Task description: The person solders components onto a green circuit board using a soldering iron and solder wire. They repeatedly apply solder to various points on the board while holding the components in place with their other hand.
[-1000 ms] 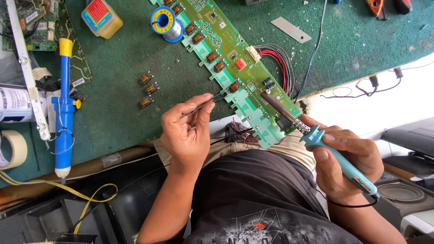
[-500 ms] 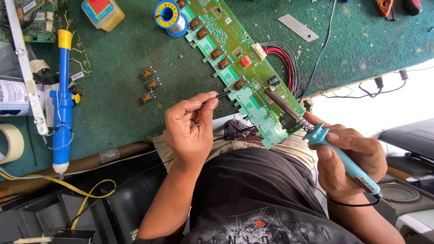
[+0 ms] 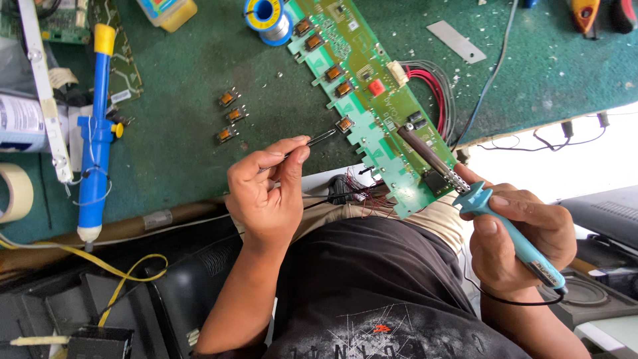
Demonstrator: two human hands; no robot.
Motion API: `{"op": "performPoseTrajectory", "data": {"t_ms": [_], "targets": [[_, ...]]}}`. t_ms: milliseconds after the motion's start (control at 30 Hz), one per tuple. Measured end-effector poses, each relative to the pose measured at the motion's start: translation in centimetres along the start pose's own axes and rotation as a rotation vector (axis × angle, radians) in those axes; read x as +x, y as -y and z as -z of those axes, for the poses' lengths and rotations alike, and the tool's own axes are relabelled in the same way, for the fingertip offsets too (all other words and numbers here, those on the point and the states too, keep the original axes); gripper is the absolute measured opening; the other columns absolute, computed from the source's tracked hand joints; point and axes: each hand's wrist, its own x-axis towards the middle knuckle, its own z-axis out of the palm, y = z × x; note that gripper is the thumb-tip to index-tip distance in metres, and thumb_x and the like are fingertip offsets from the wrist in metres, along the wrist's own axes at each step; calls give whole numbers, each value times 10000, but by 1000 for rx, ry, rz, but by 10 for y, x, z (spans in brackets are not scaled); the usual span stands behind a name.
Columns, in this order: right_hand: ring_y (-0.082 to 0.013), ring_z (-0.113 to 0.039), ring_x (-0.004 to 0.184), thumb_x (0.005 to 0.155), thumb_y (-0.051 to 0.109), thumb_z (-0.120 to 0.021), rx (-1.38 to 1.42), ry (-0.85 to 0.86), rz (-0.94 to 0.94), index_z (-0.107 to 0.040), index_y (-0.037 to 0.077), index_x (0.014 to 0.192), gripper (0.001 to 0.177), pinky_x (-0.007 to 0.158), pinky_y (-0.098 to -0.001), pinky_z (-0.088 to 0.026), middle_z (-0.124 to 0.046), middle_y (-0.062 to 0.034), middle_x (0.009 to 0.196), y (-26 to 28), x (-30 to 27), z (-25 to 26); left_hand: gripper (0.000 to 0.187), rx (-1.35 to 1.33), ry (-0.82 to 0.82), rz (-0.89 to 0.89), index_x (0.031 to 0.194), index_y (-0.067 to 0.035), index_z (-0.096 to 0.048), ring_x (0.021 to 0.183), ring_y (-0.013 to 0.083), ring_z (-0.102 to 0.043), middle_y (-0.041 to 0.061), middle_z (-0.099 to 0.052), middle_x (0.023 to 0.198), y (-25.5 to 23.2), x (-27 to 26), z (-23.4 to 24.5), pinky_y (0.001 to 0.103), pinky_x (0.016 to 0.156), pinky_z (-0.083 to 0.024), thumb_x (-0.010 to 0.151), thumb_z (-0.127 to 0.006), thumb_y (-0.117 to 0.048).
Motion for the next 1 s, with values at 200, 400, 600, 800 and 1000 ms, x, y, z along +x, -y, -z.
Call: {"op": "performPoseTrajectory", "data": {"t_ms": [200, 400, 600, 800, 1000], "targets": [[-265, -621, 705, 1058, 155, -617, 43, -50, 11, -469, 32, 1085, 195, 1093, -694, -721, -541, -222, 825, -6, 0, -7, 333, 44, -104, -4, 1141, -27, -416, 955, 384, -818, 317, -737, 1030, 4, -2, 20, 321, 728, -693, 1010, -690, 108], [-312, -586, 638, 1072, 179, -585, -3, 2, 42, -410, -11, 1103, 261, 1006, -676, -715, -489, -287, 785, -11, 2, -12, 319, 49, -163, 38, 1157, -32, -411, 979, 401, -799, 351, -715, 1031, 7, -7, 54, 385, 820, -706, 1023, -668, 101], [-339, -601, 642, 1070, 184, -607, -99, -24, 61, -435, -35, 1127, 284, 667, -430, -502, -508, -275, 792, -31, -9, -1, 290, 99, -211, 76, 1171, -37, -411, 943, 378, -798, 341, -720, 1038, 9, -10, 89, 369, 805, -708, 1050, -654, 63], [-347, -620, 659, 1068, 243, -642, -118, -48, 47, -475, -36, 1142, 333, 637, -397, -493, -543, -286, 819, -31, -9, -3, 353, 24, -240, 118, 1188, -64, -402, 998, 371, -790, 310, -717, 1070, 5, -9, 92, 357, 830, -680, 1033, -681, 88], [-355, -645, 682, 1050, 286, -679, -74, -50, 18, -476, 15, 1151, 353, 644, -377, -496, -580, -261, 934, -28, -8, -3, 217, -32, -70, 185, 1157, 21, -549, 1084, 262, -797, 191, -772, 1131, -3, -4, 67, 293, 894, -698, 1026, -717, 57]]}}
